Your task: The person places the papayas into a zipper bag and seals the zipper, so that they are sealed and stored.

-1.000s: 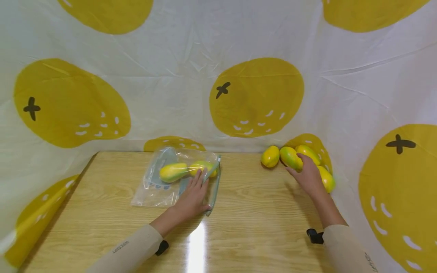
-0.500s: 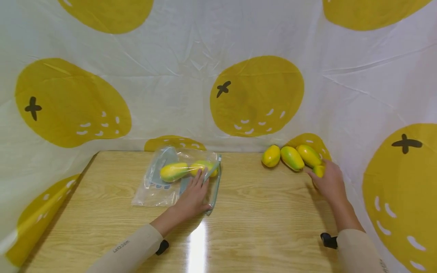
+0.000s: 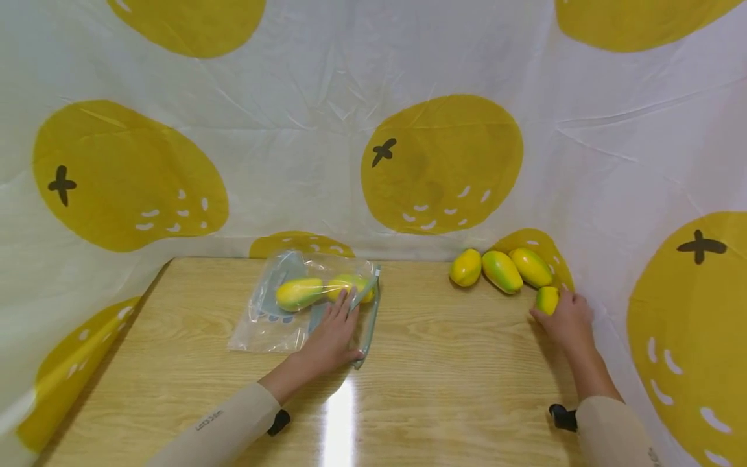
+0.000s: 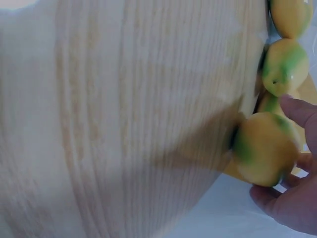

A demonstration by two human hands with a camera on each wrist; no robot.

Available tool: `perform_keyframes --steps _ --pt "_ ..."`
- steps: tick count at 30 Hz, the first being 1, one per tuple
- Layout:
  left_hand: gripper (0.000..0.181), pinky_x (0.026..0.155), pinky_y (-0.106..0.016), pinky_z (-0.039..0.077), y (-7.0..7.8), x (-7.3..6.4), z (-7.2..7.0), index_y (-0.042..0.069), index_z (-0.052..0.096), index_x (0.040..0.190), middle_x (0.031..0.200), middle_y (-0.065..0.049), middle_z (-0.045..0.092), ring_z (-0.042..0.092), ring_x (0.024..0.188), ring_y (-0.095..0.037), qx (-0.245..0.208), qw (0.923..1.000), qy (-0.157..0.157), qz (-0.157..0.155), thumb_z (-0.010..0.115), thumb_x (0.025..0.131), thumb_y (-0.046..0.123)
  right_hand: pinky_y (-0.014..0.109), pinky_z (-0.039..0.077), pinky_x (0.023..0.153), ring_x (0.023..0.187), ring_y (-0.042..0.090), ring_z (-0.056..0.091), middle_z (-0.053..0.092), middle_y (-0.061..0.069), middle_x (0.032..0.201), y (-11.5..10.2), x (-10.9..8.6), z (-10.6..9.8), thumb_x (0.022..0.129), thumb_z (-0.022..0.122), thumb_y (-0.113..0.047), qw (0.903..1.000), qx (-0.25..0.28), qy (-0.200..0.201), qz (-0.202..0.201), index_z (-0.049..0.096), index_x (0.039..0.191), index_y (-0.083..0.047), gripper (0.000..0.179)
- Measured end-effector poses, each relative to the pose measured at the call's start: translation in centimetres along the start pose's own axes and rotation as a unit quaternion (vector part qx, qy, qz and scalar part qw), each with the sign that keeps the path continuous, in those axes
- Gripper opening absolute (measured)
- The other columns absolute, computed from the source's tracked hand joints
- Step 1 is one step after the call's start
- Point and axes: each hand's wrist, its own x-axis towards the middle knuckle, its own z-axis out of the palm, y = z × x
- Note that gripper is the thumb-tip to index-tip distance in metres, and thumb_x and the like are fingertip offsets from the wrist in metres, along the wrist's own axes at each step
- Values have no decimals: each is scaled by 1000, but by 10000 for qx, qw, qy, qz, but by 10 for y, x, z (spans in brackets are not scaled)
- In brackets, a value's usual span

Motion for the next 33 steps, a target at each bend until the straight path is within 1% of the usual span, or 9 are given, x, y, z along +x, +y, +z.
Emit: perform_keyframes --steps 4,9,11,14,17,23,26,30,33 --pt "108 118 -64 35 -1 -1 1 -3 39 155 173 -22 4 11 159 -44 -43 10000 64 12 87 77 54 74 37 91 116 67 32 21 57 135 1 -2 10 94 72 -27 9996 258 -59 114 18 151 22 93" --pt "109 118 -63 35 -2 -2 3 -3 39 155 173 -22 4 11 159 -44 -51 10000 68 -14 87 76 54 75 40 89 115 65 34 20 56 135 3 -5 22 94 72 -22 9984 486 -164 248 9 157 12 96" --pt "109 118 -63 35 -2 -2 3 -3 39 156 173 -22 3 10 159 -43 -45 10000 62 -14 87 77 54 75 40 90 116 65 34 20 55 137 3 -7 25 94 72 -22 9980 532 -138 300 6 159 9 97" --pt "109 118 -63 35 -2 -2 2 -3 39 156 173 -22 3 10 159 -43 -62 9999 86 -3 87 77 54 76 38 91 118 65 33 19 54 138 1 -11 26 96 70 -20 9974 656 -29 314 4 159 9 95" --pt "108 117 -63 36 -2 -2 2 -3 40 155 173 -22 4 11 159 -44 -54 9999 116 2 87 77 55 75 35 93 120 65 31 20 53 138 -2 -17 25 95 70 -16 9968 743 158 243 6 157 13 94" --pt "109 117 -63 36 -2 -2 3 -3 40 155 172 -23 5 12 159 -44 -102 9998 151 3 88 76 54 75 33 97 123 64 31 22 53 140 -10 -26 19 94 71 -13 9942 962 437 188 7 155 16 94" --pt "109 117 -63 36 -2 -1 3 -4 39 155 172 -23 4 11 159 -44 -132 9998 128 32 87 76 54 73 34 94 121 63 33 25 52 139 -14 -30 15 94 72 -14 9926 1099 523 -2 11 155 17 92" --pt "109 117 -63 36 -2 -1 3 -3 39 155 172 -23 4 11 159 -44 -74 9999 106 52 87 76 55 71 36 89 119 60 38 33 49 137 -24 -32 13 91 76 -11 9894 1192 600 -578 21 151 18 87" --pt "109 117 -63 36 -2 -1 2 -3 39 155 173 -22 4 11 159 -44 -56 9999 101 43 87 76 55 71 36 89 120 59 40 36 47 137 -33 -32 15 88 79 -7 9854 1252 612 -977 25 150 17 86"
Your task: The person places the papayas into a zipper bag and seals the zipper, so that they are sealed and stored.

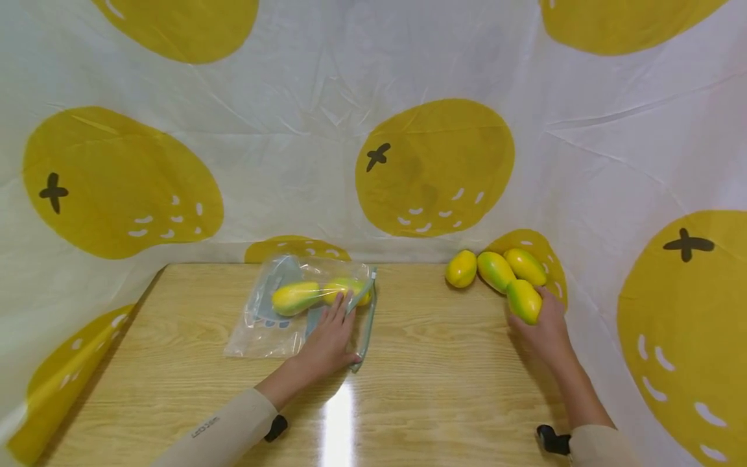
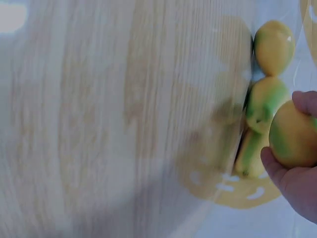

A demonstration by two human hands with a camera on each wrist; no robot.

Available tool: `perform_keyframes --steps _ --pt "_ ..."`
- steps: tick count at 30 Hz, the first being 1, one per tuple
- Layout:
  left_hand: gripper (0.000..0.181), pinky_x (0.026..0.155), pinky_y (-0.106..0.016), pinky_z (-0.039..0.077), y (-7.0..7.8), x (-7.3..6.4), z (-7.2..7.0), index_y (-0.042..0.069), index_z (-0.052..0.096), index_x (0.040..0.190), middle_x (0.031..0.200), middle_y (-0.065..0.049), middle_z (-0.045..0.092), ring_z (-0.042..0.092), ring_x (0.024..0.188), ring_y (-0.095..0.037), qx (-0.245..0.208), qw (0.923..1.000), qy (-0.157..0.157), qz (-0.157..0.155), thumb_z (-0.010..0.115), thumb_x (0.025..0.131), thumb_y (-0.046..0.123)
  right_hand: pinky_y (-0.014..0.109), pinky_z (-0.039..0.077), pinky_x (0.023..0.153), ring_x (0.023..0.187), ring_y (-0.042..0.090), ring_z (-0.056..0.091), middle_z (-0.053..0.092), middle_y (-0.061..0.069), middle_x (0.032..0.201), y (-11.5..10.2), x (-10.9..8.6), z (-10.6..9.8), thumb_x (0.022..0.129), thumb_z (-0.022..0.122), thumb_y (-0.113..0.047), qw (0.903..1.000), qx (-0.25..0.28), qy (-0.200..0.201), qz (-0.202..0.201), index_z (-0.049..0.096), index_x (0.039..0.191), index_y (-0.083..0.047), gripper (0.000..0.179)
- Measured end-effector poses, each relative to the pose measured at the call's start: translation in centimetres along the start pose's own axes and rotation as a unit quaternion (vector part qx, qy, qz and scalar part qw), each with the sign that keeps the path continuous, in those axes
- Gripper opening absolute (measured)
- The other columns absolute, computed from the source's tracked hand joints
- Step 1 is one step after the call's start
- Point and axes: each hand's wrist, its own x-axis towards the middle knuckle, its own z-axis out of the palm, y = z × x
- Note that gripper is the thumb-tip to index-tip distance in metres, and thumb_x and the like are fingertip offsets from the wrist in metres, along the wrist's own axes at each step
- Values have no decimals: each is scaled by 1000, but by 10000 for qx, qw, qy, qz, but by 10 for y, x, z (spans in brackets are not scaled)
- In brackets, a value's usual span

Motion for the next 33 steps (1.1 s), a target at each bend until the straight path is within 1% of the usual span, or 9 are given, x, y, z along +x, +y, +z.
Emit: perform_keyframes --steps 3,6,10,15,19,22,24,30,33 --pt "109 118 -62 36 0 0 1 -3 40 155 173 -22 4 11 159 -43 18 10000 -16 2 87 76 55 71 35 90 118 58 41 38 46 136 -6 2 5 84 80 -3 9994 52 40 -334 27 149 18 86" --pt "109 118 -62 35 1 1 2 -3 39 155 173 -21 3 10 159 -43 49 10000 -43 -7 87 77 55 70 36 90 118 57 43 40 43 135 -16 5 8 83 80 -2 9985 75 3 -543 29 149 16 85" --pt "109 119 -61 35 1 2 3 -3 39 156 173 -21 2 8 159 -42 57 9999 -79 -29 86 77 55 68 38 89 117 53 45 41 40 138 -33 6 13 87 79 -4 9967 154 -353 -716 29 151 12 83" --pt "109 118 -61 36 1 2 2 -2 39 156 173 -21 3 10 159 -42 107 9999 -57 -12 86 77 57 61 40 90 116 46 47 43 35 138 -53 9 20 88 79 -5 9911 334 -771 -1029 30 151 10 82" --pt "108 117 -61 37 0 1 2 -3 41 155 173 -22 5 12 159 -43 106 9999 15 14 87 76 56 62 38 94 122 46 45 42 34 142 -68 10 28 89 79 -6 9856 381 -1081 -1247 32 152 8 79" --pt "108 117 -62 37 -1 0 3 -3 41 155 173 -21 5 12 159 -43 85 10000 9 2 87 76 56 66 38 97 125 46 43 41 34 143 -77 11 37 90 79 -8 9811 260 -1319 -1392 35 152 3 78" --pt "108 117 -61 37 -1 0 3 -3 41 155 173 -21 5 12 159 -43 91 10000 21 3 87 76 56 66 40 97 125 45 44 42 32 144 -83 12 43 89 81 -10 9781 158 -1428 -1508 37 152 0 77" --pt "109 117 -62 37 -1 -1 4 -3 41 155 173 -22 6 13 159 -43 93 9999 41 13 87 76 56 65 39 105 132 44 45 43 29 149 -100 20 62 89 81 -8 9653 227 -1772 -1906 38 153 1 78" --pt "109 117 -62 37 -1 -1 4 -2 41 155 173 -22 6 13 159 -43 104 9999 33 13 87 76 56 66 38 107 134 45 44 44 28 149 -109 24 71 89 80 -6 9599 269 -1938 -2008 37 153 1 77"
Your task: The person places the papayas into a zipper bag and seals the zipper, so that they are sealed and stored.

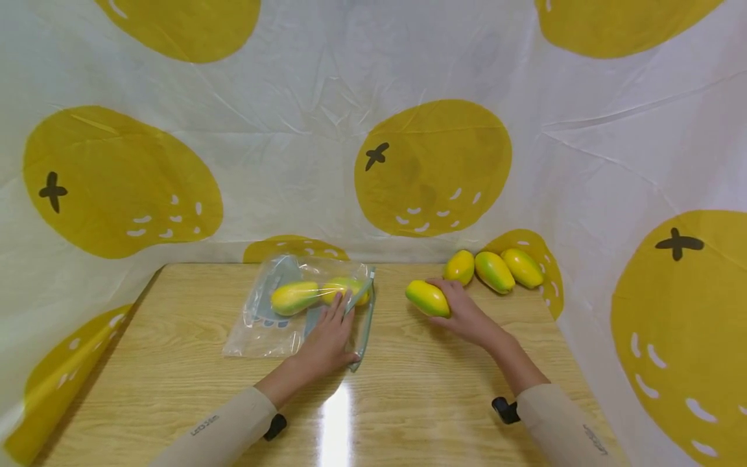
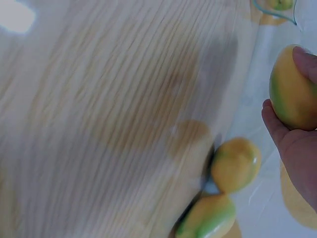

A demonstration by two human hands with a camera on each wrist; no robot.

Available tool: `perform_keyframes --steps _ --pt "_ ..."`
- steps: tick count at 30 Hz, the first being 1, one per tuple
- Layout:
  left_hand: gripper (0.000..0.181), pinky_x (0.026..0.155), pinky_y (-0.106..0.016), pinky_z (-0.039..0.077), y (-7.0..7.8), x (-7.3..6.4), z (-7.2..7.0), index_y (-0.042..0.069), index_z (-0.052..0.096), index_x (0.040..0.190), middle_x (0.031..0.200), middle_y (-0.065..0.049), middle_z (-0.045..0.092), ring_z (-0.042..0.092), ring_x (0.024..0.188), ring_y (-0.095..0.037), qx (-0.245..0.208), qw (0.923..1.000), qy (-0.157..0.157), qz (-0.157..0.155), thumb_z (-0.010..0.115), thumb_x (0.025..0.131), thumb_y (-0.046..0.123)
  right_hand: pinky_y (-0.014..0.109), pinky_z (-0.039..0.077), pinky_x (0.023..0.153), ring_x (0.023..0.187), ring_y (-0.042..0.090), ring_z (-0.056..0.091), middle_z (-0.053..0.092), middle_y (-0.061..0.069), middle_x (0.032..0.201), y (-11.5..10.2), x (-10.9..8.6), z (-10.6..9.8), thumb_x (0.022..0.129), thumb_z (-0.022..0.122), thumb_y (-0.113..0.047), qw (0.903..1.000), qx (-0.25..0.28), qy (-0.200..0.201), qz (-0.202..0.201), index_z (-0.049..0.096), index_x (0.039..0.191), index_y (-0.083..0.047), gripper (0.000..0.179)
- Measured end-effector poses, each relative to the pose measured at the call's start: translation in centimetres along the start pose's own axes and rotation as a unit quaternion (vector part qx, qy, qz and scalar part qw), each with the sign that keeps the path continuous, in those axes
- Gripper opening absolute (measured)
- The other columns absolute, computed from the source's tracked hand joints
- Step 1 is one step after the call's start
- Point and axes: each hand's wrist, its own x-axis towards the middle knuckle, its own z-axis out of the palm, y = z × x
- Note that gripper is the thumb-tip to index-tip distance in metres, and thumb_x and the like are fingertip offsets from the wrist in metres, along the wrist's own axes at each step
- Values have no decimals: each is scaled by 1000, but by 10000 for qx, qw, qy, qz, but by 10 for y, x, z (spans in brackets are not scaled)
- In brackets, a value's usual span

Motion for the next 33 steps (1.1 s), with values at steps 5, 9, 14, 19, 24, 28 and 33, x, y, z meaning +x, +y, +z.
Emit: perform_keyframes --steps 5,9,14,19,24,28,33 --pt "108 116 -62 38 0 0 -2 -3 41 154 172 -22 6 13 158 -44 -14 10000 -2 20 87 76 55 67 35 112 136 46 44 45 28 150 -8 17 14 88 81 -5 9997 95 -202 -110 37 151 3 78" --pt "108 117 -62 37 0 0 -3 -3 41 154 172 -22 6 12 159 -43 -25 10000 -10 39 87 76 55 64 39 111 135 46 48 44 32 149 -13 28 25 88 82 -9 9989 206 -407 67 33 150 6 80" --pt "108 117 -62 37 -1 0 -3 -2 41 155 173 -21 6 13 159 -43 12 10000 15 54 87 76 55 60 42 111 133 43 51 45 32 148 -16 38 36 90 81 -12 9969 369 -605 340 28 151 6 82" --pt "109 117 -62 37 -2 0 -1 -2 39 156 173 -21 4 12 159 -42 -26 10000 5 66 88 76 54 60 39 114 137 43 49 44 30 150 -18 45 41 90 80 -10 9966 371 -680 276 29 152 5 81" --pt "109 117 -62 36 -2 -1 -2 -2 38 157 173 -20 3 10 159 -42 5 9999 0 120 87 77 54 62 34 118 142 46 43 41 30 154 -20 50 46 90 80 -11 9967 303 -750 116 31 153 6 81" --pt "110 118 -62 36 -1 -2 -3 -1 36 158 173 -20 3 11 159 -42 37 9998 12 172 87 77 53 61 36 118 142 43 46 45 26 154 -23 55 50 90 82 -17 9960 259 -841 148 36 153 2 81" --pt "112 120 -61 33 -1 0 -2 -1 33 160 174 -19 1 9 160 -41 8 9999 -54 121 87 77 52 58 43 113 135 39 54 52 24 149 -32 58 56 89 83 -26 9957 143 -803 446 37 153 0 83"
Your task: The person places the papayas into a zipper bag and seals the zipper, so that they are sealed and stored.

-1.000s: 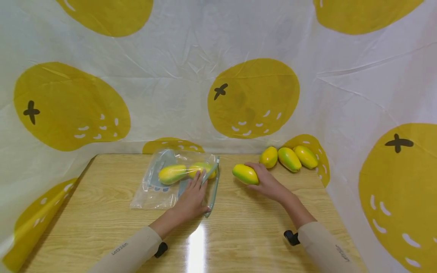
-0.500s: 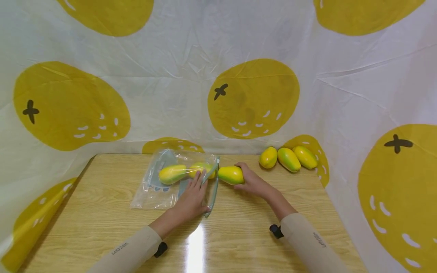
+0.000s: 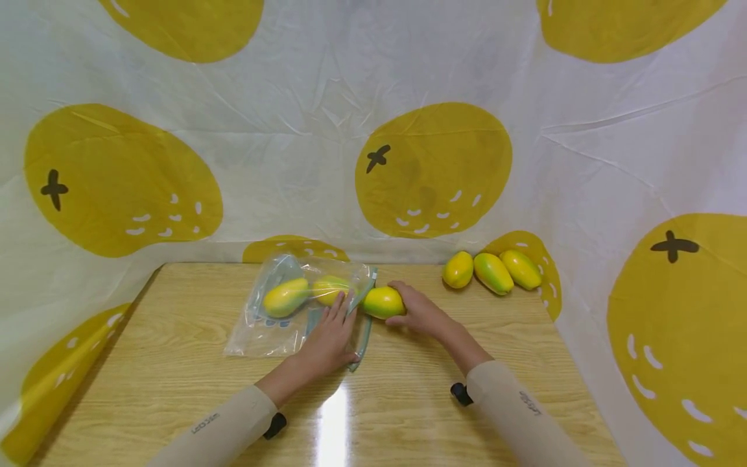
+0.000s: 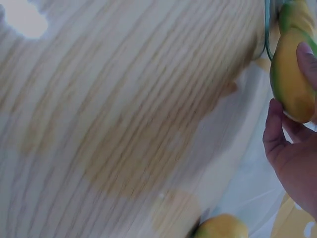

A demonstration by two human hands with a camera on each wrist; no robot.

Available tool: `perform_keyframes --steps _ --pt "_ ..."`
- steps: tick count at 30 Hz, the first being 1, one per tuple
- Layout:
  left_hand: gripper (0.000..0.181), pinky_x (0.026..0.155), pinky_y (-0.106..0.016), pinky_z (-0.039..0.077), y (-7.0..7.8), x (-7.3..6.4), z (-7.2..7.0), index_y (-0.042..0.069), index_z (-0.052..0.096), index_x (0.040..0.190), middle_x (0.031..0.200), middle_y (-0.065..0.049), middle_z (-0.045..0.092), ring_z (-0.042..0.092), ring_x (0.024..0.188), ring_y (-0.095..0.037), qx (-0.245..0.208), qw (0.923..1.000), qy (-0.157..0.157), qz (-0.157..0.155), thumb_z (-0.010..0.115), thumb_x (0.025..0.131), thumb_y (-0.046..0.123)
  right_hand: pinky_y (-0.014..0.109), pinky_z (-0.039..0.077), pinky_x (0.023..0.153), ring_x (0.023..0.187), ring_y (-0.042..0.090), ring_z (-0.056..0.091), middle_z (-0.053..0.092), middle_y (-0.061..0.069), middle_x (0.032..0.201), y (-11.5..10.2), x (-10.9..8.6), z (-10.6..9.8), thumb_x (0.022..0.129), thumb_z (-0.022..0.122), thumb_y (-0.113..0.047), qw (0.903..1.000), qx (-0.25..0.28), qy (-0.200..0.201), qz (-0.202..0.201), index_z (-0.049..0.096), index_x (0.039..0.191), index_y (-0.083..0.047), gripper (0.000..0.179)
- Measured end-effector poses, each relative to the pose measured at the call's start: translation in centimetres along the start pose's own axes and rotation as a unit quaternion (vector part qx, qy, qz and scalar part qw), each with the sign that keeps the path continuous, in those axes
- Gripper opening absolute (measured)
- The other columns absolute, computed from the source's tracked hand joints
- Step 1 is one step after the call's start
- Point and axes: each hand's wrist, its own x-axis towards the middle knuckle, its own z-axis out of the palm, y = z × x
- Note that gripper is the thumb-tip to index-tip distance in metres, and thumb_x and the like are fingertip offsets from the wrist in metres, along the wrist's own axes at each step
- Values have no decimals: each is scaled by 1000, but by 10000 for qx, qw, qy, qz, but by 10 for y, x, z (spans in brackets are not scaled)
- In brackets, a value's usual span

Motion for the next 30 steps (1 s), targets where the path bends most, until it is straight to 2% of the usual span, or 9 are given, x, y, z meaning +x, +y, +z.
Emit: perform_keyframes --steps 4,8,13,19,23,30 --pt "114 120 -60 33 0 1 1 -1 30 160 174 -18 -1 9 160 -41 16 10000 -41 -38 87 77 53 55 48 108 128 37 59 56 26 143 -3 2 7 87 85 -29 9993 -53 158 347 37 150 2 85" --pt "115 120 -60 34 0 1 0 0 29 161 174 -17 -2 9 160 -41 49 9999 -97 -61 87 77 53 55 48 108 129 37 59 57 26 143 -3 5 17 87 85 -23 9987 13 273 432 38 149 1 82" --pt "115 120 -61 33 1 1 0 0 30 161 174 -17 -1 9 160 -41 44 9999 -115 -84 87 76 53 56 45 111 132 40 55 54 27 145 -7 5 25 89 83 -19 9986 66 373 358 37 150 4 79" --pt "118 120 -62 33 0 2 0 0 29 161 173 -18 0 9 160 -41 -4 9999 -113 -81 88 75 54 59 41 114 136 44 48 43 34 148 -6 2 25 97 68 -5 9998 3 185 82 30 156 8 72" --pt "116 119 -62 34 1 2 1 0 29 161 173 -18 -1 8 160 -41 1 9999 -118 -103 87 76 54 54 49 107 128 40 54 45 33 146 -3 3 22 97 63 2 9998 109 143 -107 33 156 7 66" --pt "115 120 -61 33 2 2 1 1 30 161 174 -17 0 9 160 -40 8 9999 -90 -103 87 77 53 41 59 90 106 31 67 60 27 134 -6 8 22 93 75 -3 9983 401 369 -185 48 141 8 57"
